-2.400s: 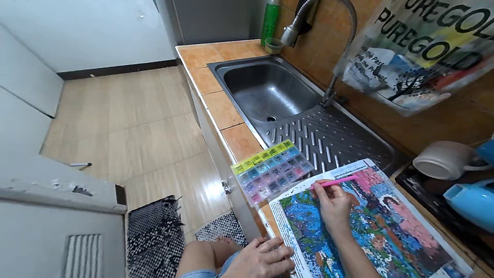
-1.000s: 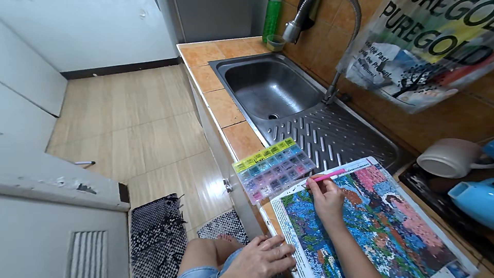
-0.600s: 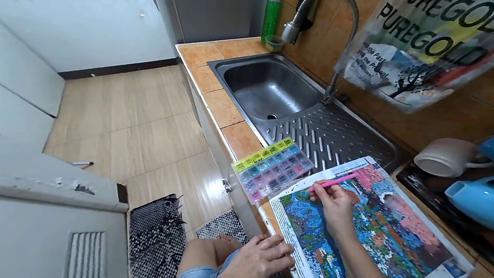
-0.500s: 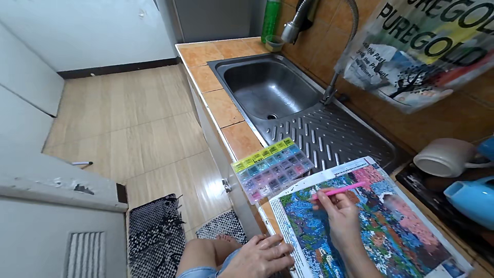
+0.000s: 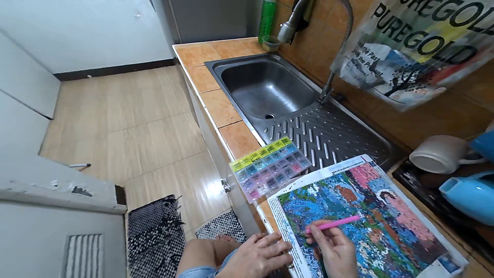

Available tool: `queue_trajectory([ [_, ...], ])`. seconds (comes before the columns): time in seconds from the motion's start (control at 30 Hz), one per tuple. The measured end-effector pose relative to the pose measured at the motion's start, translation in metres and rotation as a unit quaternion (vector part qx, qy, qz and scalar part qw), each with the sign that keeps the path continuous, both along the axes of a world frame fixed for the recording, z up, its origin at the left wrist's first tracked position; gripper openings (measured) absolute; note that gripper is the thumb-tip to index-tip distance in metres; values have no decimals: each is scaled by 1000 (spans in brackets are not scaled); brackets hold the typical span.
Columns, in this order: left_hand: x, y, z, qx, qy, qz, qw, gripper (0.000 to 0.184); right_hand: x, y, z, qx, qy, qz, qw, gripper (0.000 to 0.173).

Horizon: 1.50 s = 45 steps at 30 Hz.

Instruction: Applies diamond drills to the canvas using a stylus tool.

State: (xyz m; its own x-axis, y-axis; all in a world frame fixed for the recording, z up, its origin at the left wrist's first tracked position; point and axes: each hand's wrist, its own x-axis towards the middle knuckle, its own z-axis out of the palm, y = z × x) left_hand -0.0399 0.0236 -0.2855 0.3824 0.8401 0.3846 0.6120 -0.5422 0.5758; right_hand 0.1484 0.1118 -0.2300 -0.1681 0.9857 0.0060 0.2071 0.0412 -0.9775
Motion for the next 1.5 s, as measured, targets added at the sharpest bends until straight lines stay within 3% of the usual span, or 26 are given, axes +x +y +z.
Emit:
queue_trajectory([
  [0.7,2,-1,2,-3,-4,7,1000,46,1,-1,-23,155,-100,44,982,15],
  [0.9,2,0,1,0,-5,5,1000,45,0,-3,-22,261,-135,87,952,14],
  [1.13,2,-2,2,-6,1,7,1000,48,4,3,-10,108,-52,29,992,11],
  [1.5,2,-1,2,-14,-2,-1,1000,49,7,4,-20,146,-83,41,985,14],
])
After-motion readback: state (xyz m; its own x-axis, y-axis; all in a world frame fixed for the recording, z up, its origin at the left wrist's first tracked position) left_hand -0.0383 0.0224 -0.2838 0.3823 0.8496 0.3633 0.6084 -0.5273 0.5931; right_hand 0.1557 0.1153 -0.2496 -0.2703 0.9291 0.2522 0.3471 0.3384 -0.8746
